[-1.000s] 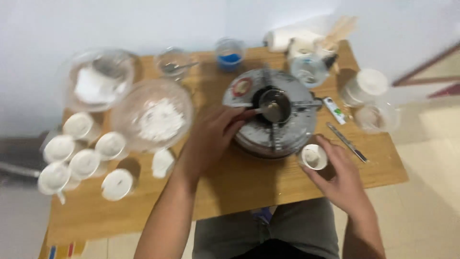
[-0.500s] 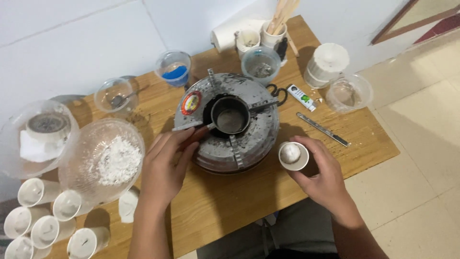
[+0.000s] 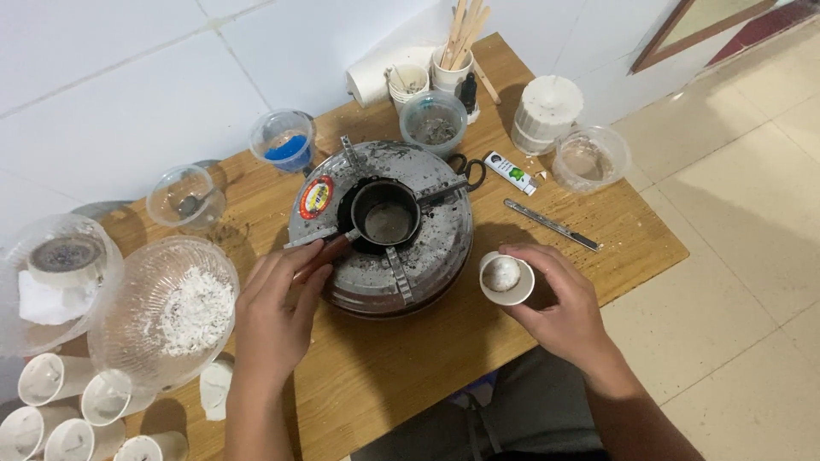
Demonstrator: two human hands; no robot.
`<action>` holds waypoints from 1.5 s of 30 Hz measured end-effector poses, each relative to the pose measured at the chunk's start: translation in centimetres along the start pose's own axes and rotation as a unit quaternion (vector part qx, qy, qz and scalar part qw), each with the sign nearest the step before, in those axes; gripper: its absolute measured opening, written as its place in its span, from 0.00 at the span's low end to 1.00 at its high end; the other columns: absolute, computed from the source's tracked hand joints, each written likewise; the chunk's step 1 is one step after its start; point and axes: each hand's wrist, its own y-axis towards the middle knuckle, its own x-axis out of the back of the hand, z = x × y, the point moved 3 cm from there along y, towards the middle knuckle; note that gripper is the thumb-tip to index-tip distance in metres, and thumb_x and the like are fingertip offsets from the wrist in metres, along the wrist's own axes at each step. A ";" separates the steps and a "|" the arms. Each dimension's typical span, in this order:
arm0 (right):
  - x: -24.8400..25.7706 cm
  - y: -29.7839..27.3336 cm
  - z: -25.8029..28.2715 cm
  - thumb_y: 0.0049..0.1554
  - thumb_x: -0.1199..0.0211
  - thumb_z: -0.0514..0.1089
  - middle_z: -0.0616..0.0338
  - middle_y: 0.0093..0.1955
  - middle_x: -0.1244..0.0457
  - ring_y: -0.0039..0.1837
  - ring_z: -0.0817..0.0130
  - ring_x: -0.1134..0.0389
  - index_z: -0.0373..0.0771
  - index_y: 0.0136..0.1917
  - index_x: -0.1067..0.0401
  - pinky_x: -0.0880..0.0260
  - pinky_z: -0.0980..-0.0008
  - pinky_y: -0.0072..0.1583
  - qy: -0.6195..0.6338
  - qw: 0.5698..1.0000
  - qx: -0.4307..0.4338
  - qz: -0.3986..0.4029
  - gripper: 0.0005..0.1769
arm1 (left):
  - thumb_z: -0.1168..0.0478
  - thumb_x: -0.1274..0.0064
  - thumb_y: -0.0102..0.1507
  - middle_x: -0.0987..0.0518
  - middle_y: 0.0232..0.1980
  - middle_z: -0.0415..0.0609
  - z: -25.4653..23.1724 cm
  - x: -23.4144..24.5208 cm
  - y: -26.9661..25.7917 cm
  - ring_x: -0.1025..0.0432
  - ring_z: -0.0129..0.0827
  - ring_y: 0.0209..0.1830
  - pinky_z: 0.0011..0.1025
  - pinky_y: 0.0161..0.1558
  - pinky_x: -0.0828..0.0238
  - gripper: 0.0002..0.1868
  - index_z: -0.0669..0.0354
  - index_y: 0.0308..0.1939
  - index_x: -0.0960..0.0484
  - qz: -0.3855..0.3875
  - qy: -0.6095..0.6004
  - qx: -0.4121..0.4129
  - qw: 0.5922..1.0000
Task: Stirring and melting wax in a small metal container on a portable electric stove.
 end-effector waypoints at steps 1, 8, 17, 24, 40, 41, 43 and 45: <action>0.0 0.0 0.0 0.50 0.23 0.44 0.55 0.64 0.31 0.66 0.59 0.30 0.40 0.65 0.29 0.31 0.60 0.68 -0.003 1.000 0.001 0.002 0.31 | 0.68 0.43 0.67 0.18 0.52 0.51 0.1 0.0 0.0 0.25 0.42 0.53 0.35 0.52 0.30 0.15 0.61 0.58 0.20 0.003 0.000 0.002 1.000; 0.4 -0.2 0.2 0.48 0.21 0.46 0.54 0.64 0.31 0.66 0.59 0.29 0.40 0.66 0.30 0.28 0.60 0.66 -0.008 0.999 -0.002 -0.038 0.34 | 0.68 0.42 0.66 0.17 0.51 0.51 -0.1 0.1 0.1 0.25 0.42 0.52 0.35 0.51 0.29 0.15 0.62 0.57 0.20 -0.007 0.003 -0.012 1.000; 1.5 0.5 2.3 0.47 0.21 0.42 0.52 0.62 0.30 0.63 0.61 0.28 0.36 0.63 0.29 0.29 0.62 0.67 0.070 0.996 0.020 -0.043 0.32 | 0.66 0.43 0.66 0.18 0.51 0.51 0.1 -0.1 0.2 0.26 0.42 0.49 0.34 0.51 0.32 0.14 0.60 0.56 0.20 -0.006 0.009 -0.001 1.000; 5.2 2.4 11.8 0.63 0.48 0.61 0.46 0.58 0.35 0.61 0.51 0.27 0.29 0.59 0.31 0.20 0.56 0.66 0.093 0.981 0.162 -0.049 0.30 | 0.68 0.41 0.65 0.17 0.51 0.52 -0.1 -0.1 0.2 0.24 0.42 0.51 0.36 0.52 0.29 0.15 0.62 0.56 0.19 -0.011 0.004 -0.010 1.000; 4.7 1.7 17.2 0.66 0.48 0.52 0.59 0.45 0.29 0.46 0.68 0.21 0.43 0.48 0.30 0.06 0.68 0.53 0.146 0.966 0.157 -0.146 0.13 | 0.65 0.42 0.67 0.17 0.50 0.51 0.6 0.0 0.0 0.24 0.43 0.49 0.34 0.52 0.31 0.13 0.60 0.56 0.19 -0.013 0.005 -0.016 1.000; 4.9 1.7 17.1 0.66 0.48 0.52 0.59 0.45 0.29 0.46 0.68 0.21 0.43 0.48 0.30 0.06 0.68 0.53 0.144 0.966 0.156 -0.147 0.13 | 0.65 0.42 0.67 0.17 0.50 0.51 0.4 0.1 0.1 0.24 0.43 0.49 0.34 0.52 0.31 0.13 0.60 0.56 0.19 -0.011 0.002 -0.017 1.000; 5.4 1.5 16.9 0.66 0.48 0.52 0.58 0.46 0.29 0.48 0.67 0.21 0.42 0.49 0.30 0.07 0.66 0.55 0.134 0.970 0.151 -0.137 0.13 | 0.68 0.42 0.66 0.17 0.51 0.52 0.0 0.2 0.2 0.24 0.44 0.51 0.36 0.52 0.30 0.14 0.62 0.56 0.19 -0.011 0.009 -0.014 1.000; 5.9 1.4 16.9 0.65 0.48 0.51 0.58 0.47 0.29 0.49 0.67 0.22 0.42 0.49 0.31 0.08 0.65 0.56 0.127 0.972 0.148 -0.132 0.12 | 0.68 0.42 0.67 0.17 0.50 0.52 -0.3 0.1 0.1 0.25 0.43 0.50 0.36 0.51 0.31 0.14 0.62 0.56 0.19 -0.006 0.006 -0.014 1.000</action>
